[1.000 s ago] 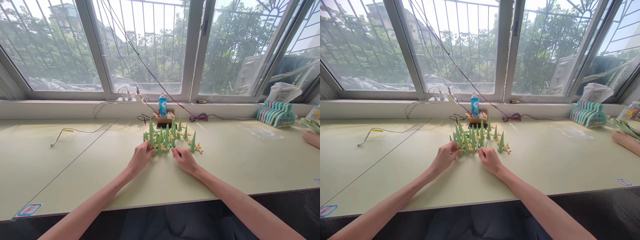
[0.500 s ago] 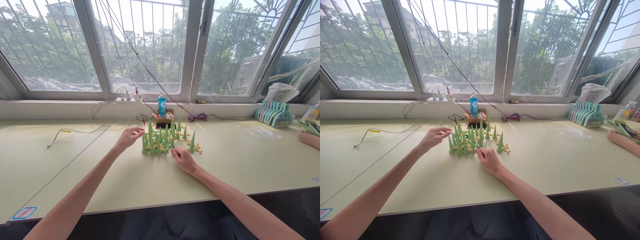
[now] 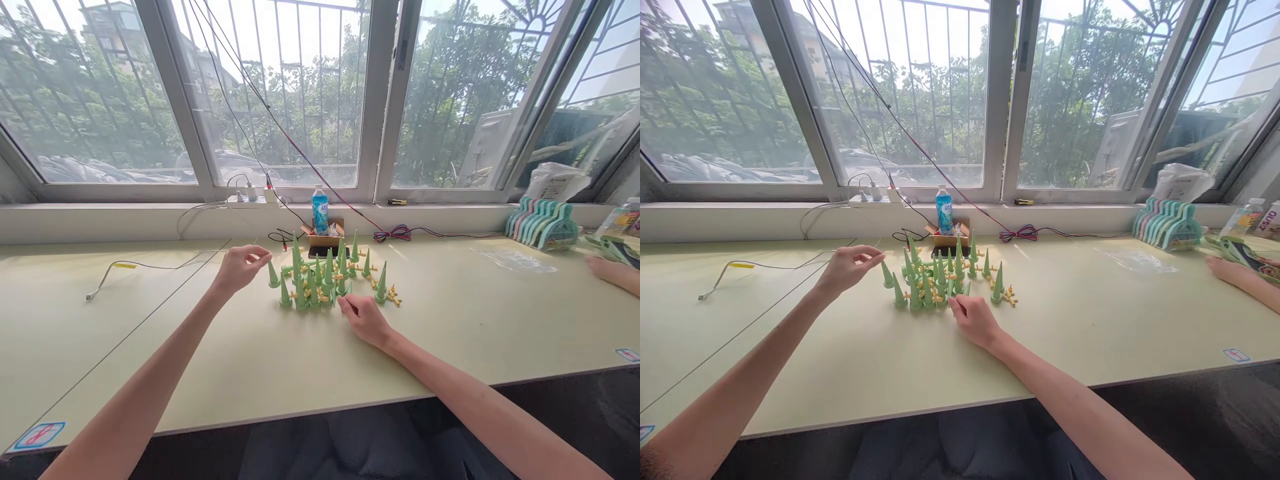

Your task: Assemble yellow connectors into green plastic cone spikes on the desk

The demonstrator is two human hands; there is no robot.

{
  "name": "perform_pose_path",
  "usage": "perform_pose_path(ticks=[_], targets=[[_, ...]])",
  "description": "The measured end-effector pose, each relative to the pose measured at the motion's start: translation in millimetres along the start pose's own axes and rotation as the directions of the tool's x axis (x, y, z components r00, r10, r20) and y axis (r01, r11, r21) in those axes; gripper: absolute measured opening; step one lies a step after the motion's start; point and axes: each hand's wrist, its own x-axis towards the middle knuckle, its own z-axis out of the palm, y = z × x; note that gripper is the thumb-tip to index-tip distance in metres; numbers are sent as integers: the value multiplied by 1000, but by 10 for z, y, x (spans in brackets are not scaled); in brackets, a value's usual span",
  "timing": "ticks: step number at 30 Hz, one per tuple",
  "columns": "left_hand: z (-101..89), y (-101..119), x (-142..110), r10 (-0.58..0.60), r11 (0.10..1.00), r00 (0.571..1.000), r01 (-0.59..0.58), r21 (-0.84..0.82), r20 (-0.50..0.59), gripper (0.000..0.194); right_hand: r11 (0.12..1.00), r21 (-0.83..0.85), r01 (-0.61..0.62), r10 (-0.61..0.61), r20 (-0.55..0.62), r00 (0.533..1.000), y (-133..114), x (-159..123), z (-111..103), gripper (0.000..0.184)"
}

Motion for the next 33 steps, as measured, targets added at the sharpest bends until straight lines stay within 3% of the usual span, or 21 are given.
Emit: perform_pose_path(ticks=[3, 6, 12, 17, 23, 26, 29, 33], targets=[[-115, 143, -150, 134, 990, 986, -129, 56, -102, 23, 1000, -6, 6, -6, -8, 1000, 0, -1, 0, 45], [-88, 346, -349, 228, 974, 973, -228, -7, -36, 22, 999, -39, 24, -24, 0, 1000, -6, -7, 2, 44], [448, 640, -588, 281, 951, 952, -259, -168, 123, 26, 988, -113, 104, -97, 71, 993, -36, -29, -8, 42], [813, 601, -629, 293, 941, 950, -266, -209, 111, 22, 958, -260, 125, -132, -12, 991, -12, -18, -50, 39], [929, 430, -688, 284, 944, 948, -250, -218, 144, 23, 913, -402, 68, -142, -155, 978, -16, 34, -155, 37], [972, 371, -722, 285, 941, 947, -246, -233, 148, 21, 904, -427, -10, -125, -286, 950, -67, 98, -308, 33], [1021, 328, -757, 293, 938, 943, -252, -238, 156, 21, 865, -472, -169, -48, -415, 909, -98, 185, -538, 28], [1065, 299, -789, 298, 939, 941, -259, -228, 160, 24, 747, -549, -375, 156, -404, 901, -3, 287, -833, 55]])
